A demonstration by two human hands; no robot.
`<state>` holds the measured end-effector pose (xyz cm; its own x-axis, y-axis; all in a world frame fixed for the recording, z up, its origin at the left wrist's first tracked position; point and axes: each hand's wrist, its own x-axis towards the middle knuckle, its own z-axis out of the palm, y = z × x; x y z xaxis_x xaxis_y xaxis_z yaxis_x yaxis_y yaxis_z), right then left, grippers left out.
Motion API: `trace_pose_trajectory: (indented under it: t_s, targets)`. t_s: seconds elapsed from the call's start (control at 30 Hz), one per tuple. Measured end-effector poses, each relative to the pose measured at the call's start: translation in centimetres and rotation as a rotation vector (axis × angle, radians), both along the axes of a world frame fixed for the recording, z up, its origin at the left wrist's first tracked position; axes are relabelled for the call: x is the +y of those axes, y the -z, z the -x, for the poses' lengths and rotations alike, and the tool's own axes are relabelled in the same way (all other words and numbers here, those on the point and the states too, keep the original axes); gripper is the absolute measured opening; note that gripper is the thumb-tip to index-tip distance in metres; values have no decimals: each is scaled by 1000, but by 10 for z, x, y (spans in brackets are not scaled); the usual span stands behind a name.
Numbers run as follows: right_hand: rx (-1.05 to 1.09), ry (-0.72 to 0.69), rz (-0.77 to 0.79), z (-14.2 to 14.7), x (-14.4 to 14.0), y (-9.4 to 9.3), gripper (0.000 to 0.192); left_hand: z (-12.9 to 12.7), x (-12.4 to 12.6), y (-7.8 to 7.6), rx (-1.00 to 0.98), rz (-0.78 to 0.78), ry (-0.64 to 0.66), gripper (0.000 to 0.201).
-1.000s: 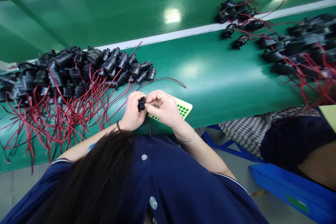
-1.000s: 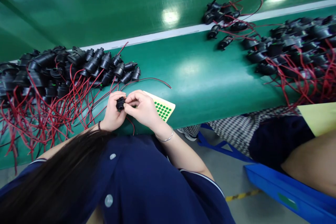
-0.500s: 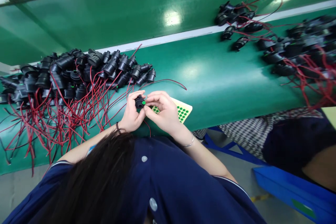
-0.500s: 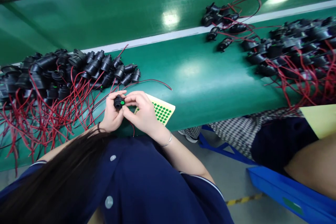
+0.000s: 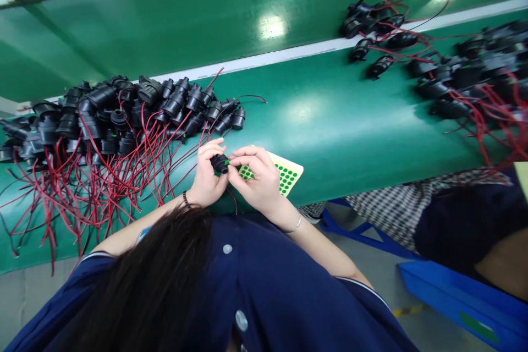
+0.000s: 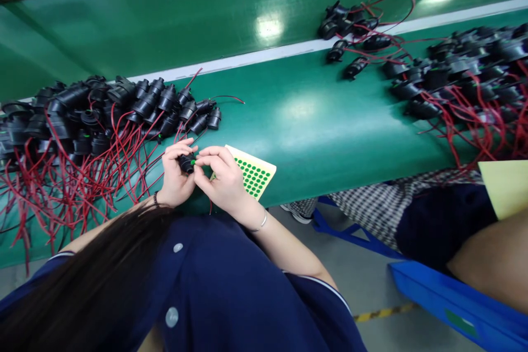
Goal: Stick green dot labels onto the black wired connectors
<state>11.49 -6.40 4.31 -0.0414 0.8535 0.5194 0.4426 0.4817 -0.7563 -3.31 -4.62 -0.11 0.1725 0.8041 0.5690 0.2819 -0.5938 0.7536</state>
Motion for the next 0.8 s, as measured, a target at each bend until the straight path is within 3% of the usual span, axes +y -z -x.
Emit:
trace_pose_trajectory:
  t_s: [0.13,0.57,0.8]
  targets:
    - [15,-15,40,0,0,1,14,0,0,-1,4,-7,7,34]
    - [-41,-50,-77,-4,2,-2,16,0,2,-2,85,-89,18,31]
    - [-14,-89,-56,-6,2,0,19,1,1,-4,78,-80,38,32]
